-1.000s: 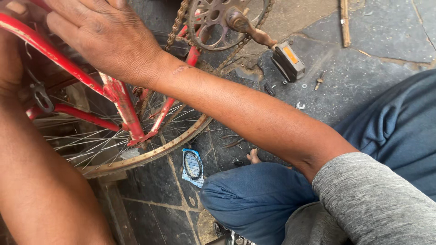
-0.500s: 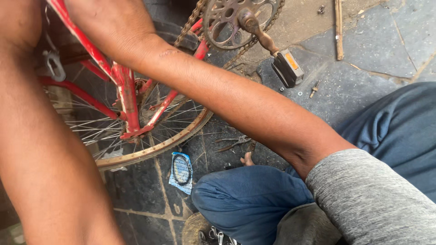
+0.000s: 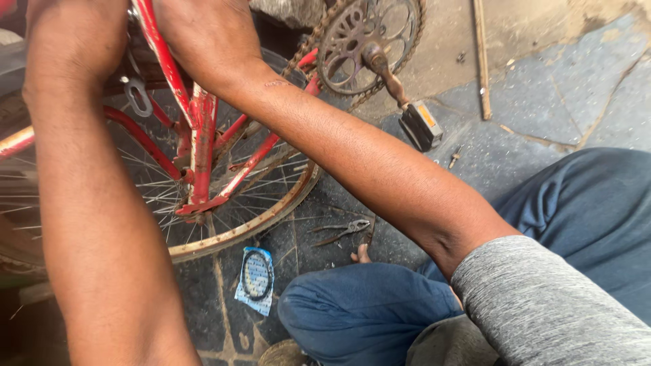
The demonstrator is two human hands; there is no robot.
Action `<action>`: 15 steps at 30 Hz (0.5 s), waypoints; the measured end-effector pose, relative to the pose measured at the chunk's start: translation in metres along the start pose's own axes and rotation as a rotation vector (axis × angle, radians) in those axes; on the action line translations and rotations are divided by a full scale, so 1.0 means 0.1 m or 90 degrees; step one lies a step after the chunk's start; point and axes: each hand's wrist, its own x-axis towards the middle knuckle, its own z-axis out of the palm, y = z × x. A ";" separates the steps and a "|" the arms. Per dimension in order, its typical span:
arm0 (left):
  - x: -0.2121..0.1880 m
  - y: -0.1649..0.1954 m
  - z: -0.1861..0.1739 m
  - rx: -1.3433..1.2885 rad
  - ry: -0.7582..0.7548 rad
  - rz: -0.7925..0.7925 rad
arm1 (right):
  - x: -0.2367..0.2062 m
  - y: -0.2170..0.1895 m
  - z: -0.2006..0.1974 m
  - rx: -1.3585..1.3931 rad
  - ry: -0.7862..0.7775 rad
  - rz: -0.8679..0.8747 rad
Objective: The person is repairing a red bicycle while sitting on the floor. They use a wrench to tighten bolts on the rear wheel axle and brake assembly, and use pliers to adjust the brake cable.
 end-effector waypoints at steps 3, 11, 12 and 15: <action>0.00 0.11 -0.11 -0.014 0.011 -0.052 | 0.04 -0.04 -0.11 -0.004 -0.004 -0.009; 0.09 0.18 -0.26 -0.121 -0.091 -0.177 | 0.09 -0.12 -0.31 -0.030 -0.051 -0.033; 0.14 0.19 -0.26 -0.127 -0.124 -0.233 | 0.10 -0.12 -0.32 -0.042 -0.051 -0.037; 0.26 0.21 -0.27 -0.156 -0.200 -0.346 | 0.14 -0.13 -0.33 -0.085 -0.040 -0.049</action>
